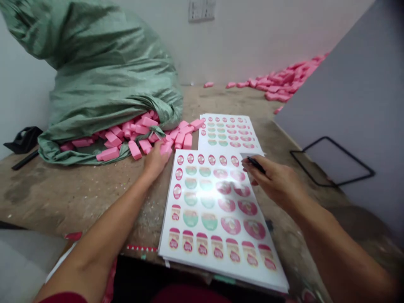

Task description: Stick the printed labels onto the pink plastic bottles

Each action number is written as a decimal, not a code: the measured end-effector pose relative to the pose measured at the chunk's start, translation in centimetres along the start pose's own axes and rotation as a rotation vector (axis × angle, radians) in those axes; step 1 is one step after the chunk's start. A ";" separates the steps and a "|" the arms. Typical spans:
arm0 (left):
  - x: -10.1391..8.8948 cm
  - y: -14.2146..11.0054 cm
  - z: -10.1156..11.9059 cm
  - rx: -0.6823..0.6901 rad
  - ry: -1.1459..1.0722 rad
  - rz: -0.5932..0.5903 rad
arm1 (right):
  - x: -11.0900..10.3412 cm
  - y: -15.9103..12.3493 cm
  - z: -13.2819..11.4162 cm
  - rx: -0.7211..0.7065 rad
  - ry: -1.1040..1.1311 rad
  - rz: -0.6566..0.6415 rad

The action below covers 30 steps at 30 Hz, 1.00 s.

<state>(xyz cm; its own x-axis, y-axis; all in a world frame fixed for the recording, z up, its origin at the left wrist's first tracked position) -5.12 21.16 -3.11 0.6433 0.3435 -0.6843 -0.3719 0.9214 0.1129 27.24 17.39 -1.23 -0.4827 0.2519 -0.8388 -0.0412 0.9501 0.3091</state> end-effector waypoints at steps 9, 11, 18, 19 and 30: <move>-4.4 -11.7 0.5 -0.428 -0.835 -0.561 | -1.5 -12.3 -6.0 0.292 0.650 -0.093; -4.5 -13.9 1.5 -0.381 -0.724 -0.718 | -1.6 -12.5 -6.8 0.214 0.675 -0.133; -3.7 -17.4 3.9 -0.293 -0.925 -0.727 | 0.1 -11.5 -8.4 0.215 0.847 -0.189; -3.5 -17.8 3.9 -0.288 -0.959 -0.664 | 0.3 -11.7 -8.5 0.241 0.876 -0.169; -0.4 -18.6 3.9 -0.616 -1.204 -0.448 | -0.2 -15.1 -5.5 0.077 0.208 -0.258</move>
<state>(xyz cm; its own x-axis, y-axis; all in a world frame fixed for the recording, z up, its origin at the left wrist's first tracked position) 4.20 4.61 -2.15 0.8335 0.2788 0.4769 -0.0144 0.8739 -0.4858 23.12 1.98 -3.27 -0.6333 -0.0343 -0.7731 -0.1230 0.9908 0.0568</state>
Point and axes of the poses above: each hand's wrist, its own y-axis towards the middle knuckle, its own x-axis out of the palm, z = x × y, the point moved 1 cm from there along y, towards the middle knuckle, and after that the axes turned 9 degrees about z, right-handed, at the moved point
